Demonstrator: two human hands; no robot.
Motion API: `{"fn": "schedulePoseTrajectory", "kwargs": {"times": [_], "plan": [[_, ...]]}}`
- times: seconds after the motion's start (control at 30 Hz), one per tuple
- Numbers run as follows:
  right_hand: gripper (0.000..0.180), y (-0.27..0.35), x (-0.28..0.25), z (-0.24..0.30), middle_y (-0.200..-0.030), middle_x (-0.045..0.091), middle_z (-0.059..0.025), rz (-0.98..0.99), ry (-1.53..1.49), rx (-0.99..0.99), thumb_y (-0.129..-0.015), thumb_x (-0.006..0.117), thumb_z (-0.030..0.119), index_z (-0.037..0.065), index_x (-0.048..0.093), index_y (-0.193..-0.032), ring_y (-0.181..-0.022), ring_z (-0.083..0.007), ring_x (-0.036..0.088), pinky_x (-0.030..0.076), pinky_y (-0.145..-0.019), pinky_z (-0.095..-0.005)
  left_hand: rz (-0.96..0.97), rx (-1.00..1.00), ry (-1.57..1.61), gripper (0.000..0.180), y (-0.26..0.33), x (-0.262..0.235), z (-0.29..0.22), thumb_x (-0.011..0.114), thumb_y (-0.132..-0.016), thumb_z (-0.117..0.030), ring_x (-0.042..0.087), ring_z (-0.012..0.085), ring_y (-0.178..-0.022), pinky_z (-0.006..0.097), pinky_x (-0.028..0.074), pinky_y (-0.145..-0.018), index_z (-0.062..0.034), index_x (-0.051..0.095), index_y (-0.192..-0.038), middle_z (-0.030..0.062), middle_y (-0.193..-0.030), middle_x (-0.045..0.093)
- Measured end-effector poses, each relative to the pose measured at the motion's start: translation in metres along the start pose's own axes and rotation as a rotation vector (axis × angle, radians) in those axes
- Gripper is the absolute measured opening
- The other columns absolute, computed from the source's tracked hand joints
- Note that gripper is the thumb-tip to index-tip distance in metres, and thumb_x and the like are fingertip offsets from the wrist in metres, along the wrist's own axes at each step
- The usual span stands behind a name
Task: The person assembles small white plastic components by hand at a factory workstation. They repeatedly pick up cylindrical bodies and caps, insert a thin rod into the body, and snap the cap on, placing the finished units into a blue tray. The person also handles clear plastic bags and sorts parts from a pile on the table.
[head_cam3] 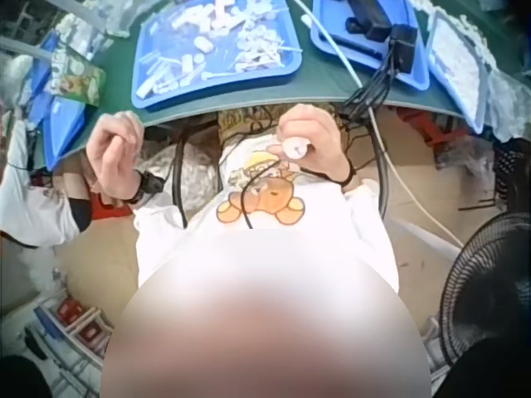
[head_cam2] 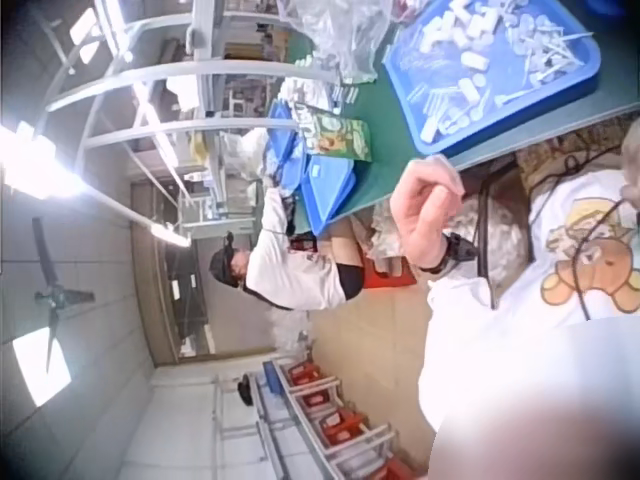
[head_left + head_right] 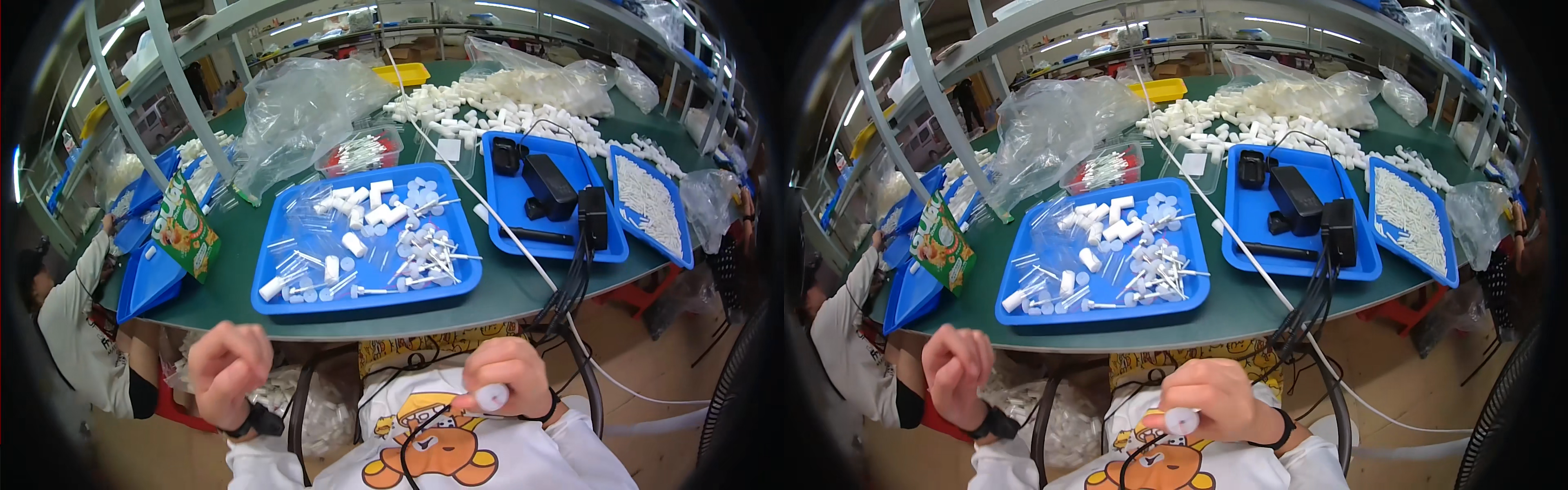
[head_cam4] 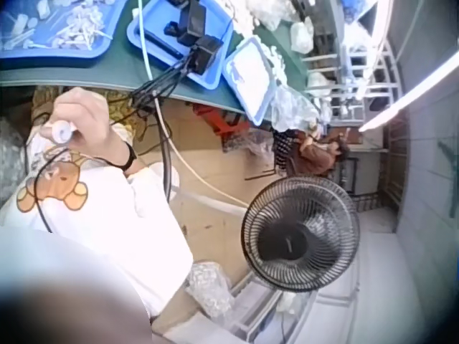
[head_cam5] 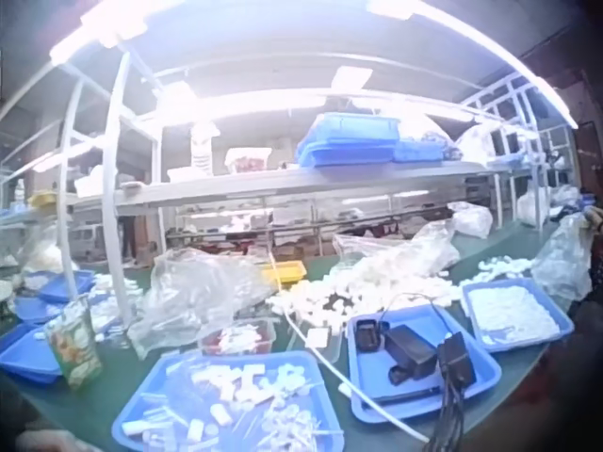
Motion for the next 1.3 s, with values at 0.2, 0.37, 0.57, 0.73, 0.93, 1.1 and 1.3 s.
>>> {"fn": "schedulePoseTrajectory", "kwargs": {"times": [0.2, 0.37, 0.57, 0.73, 0.93, 1.1, 1.3], "plan": [[0.026, 0.060, -0.052, -0.006, -0.076, 0.058, -0.0083, -0.475, -0.055, 0.263, -0.068, 0.076, 0.005, 0.003, 0.055, -0.083, -0.064, -0.0163, 0.057, 0.047, -0.054, -0.0268, 0.285, 0.071, -0.332, 0.017, -0.037, 0.072, -0.024, 0.048, -0.081, -0.009, 0.048, 0.0105, -0.056, 0.023, 0.036, -0.051, 0.0058, 0.057, -0.082, 0.0073, -0.070, 0.056], [0.028, 0.059, -0.056, -0.016, -0.076, 0.052, -0.0080, -0.585, -0.561, 0.334, -0.082, 0.068, 0.023, 0.002, 0.051, -0.081, -0.064, -0.0148, 0.054, 0.045, -0.055, -0.0240, 0.159, 0.104, -0.274, 0.015, -0.039, 0.102, -0.018, 0.049, -0.080, -0.004, 0.052, 0.0102, -0.061, 0.023, 0.040, -0.057, 0.0054, 0.059, -0.086, 0.0079, -0.075, 0.059], [0.037, 0.053, -0.043, -0.023, -0.092, 0.054, -0.0076, -0.474, -0.821, 0.287, -0.075, 0.071, 0.043, 0.009, 0.056, -0.079, -0.094, -0.0225, 0.050, 0.039, -0.083, -0.0355, 0.345, -0.222, -0.144, 0.016, -0.002, 0.143, 0.051, 0.051, -0.088, -0.008, 0.062, 0.0141, -0.077, 0.025, 0.047, -0.067, 0.0051, 0.057, -0.096, 0.0104, -0.085, 0.061], [0.035, 0.054, -0.032, -0.028, -0.104, 0.051, -0.0099, -0.363, -0.786, 0.353, -0.075, 0.071, 0.040, 0.008, 0.061, -0.081, -0.104, -0.0240, 0.047, 0.035, -0.092, -0.0382, 0.398, -0.371, 0.176, 0.025, 0.014, 0.162, 0.089, 0.047, -0.093, -0.014, 0.063, 0.0163, -0.091, 0.026, 0.047, -0.077, 0.0036, 0.056, -0.107, 0.0128, -0.097, 0.063], [0.022, 0.052, -0.017, -0.024, -0.108, 0.051, -0.0119, -0.213, -0.549, 0.442, -0.079, 0.069, 0.022, 0.003, 0.061, -0.090, -0.103, -0.0204, 0.049, 0.038, -0.090, -0.0331, 0.538, -0.330, 0.182, 0.025, 0.018, 0.168, 0.091, 0.054, -0.091, -0.017, 0.060, 0.0127, -0.085, 0.026, 0.047, -0.075, 0.0022, 0.056, -0.107, 0.0079, -0.092, 0.063], [0.028, 0.052, -0.020, -0.022, -0.102, 0.053, -0.0113, -0.350, -0.435, 0.509, -0.077, 0.068, 0.013, -0.001, 0.057, -0.099, -0.096, -0.0186, 0.052, 0.041, -0.083, -0.0291, 0.459, -0.281, 0.157, 0.024, 0.010, 0.160, 0.095, 0.060, -0.088, -0.014, 0.058, 0.0091, -0.081, 0.024, 0.047, -0.072, 0.0017, 0.059, -0.106, 0.0052, -0.090, 0.063], [0.029, 0.059, -0.024, -0.023, -0.093, 0.053, -0.0093, -0.402, -0.332, 0.489, -0.074, 0.069, 0.008, -0.002, 0.056, -0.098, -0.086, -0.0171, 0.053, 0.042, -0.076, -0.0274, 0.466, -0.318, 0.159, 0.027, 0.012, 0.161, 0.094, 0.061, -0.087, -0.016, 0.059, 0.0103, -0.080, 0.024, 0.047, -0.071, 0.0000, 0.057, -0.108, 0.0066, -0.088, 0.063]]}}
Point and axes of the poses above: each hand's wrist, its own y-axis away from the middle knuckle, its own x-axis out of the palm, z = x × y, the point moved 6 cm from there along -y, towards the middle knuckle
